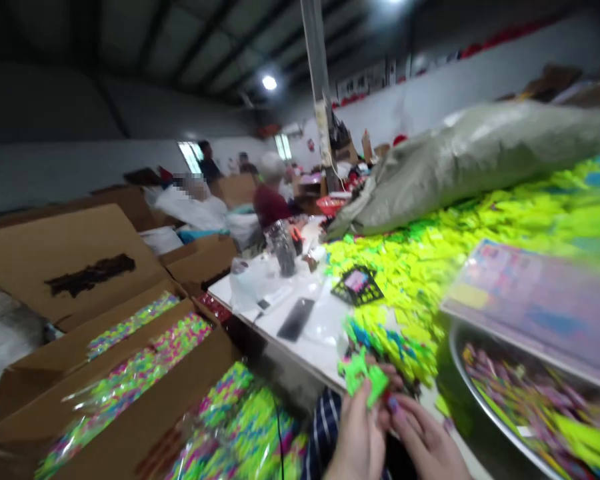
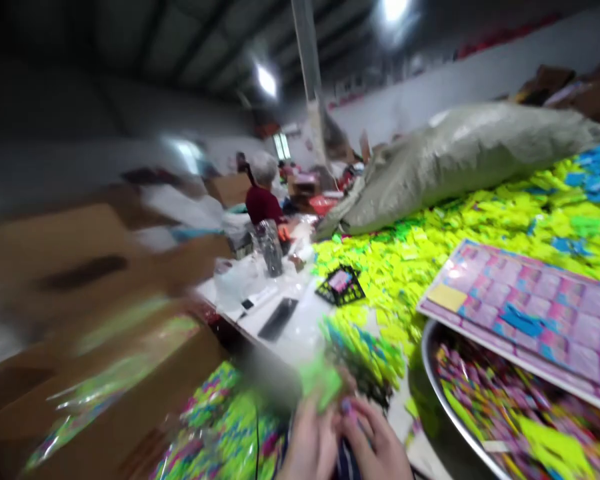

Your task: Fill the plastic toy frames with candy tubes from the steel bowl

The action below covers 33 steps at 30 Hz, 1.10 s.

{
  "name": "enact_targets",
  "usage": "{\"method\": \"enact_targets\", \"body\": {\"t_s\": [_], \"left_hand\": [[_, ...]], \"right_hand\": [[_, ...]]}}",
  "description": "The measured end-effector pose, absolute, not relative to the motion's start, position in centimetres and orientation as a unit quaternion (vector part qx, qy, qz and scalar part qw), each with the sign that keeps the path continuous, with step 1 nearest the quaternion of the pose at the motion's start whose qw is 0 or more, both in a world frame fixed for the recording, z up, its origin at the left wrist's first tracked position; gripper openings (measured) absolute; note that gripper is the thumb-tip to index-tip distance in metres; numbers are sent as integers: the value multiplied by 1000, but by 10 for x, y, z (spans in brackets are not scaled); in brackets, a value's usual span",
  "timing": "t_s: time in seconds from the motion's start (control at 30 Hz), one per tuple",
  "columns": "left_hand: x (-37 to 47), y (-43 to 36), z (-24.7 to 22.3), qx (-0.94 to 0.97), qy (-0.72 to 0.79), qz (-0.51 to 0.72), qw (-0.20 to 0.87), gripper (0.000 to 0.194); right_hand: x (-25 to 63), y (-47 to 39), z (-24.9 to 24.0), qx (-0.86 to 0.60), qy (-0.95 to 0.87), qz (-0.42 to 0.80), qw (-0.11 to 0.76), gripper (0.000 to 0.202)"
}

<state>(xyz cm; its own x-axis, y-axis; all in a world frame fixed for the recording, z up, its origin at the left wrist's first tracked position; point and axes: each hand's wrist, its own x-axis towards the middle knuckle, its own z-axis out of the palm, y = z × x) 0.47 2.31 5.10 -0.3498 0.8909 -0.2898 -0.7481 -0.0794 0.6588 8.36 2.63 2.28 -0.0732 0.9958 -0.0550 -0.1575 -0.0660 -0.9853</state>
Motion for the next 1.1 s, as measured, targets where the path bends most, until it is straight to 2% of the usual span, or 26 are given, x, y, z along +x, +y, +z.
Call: {"method": "enact_targets", "body": {"t_s": [0.07, 0.13, 0.3, 0.5, 0.77, 1.1], "left_hand": [[2, 25, 49, 105, 350, 698, 616, 29], [0, 27, 45, 125, 298, 727, 606, 22], [-1, 29, 38, 109, 272, 722, 627, 27], [1, 28, 38, 126, 341, 693, 622, 38], [-3, 31, 29, 92, 325, 719, 607, 34], [-5, 31, 18, 60, 326, 724, 605, 20]], "right_hand": [[89, 29, 21, -416, -465, 648, 437, 38], [92, 28, 18, -415, -449, 665, 428, 39], [85, 21, 15, -394, -402, 708, 426, 37], [78, 19, 12, -366, -395, 719, 439, 34], [72, 20, -1, -375, -375, 715, 455, 34], [69, 19, 0, -396, -396, 719, 413, 37]]}}
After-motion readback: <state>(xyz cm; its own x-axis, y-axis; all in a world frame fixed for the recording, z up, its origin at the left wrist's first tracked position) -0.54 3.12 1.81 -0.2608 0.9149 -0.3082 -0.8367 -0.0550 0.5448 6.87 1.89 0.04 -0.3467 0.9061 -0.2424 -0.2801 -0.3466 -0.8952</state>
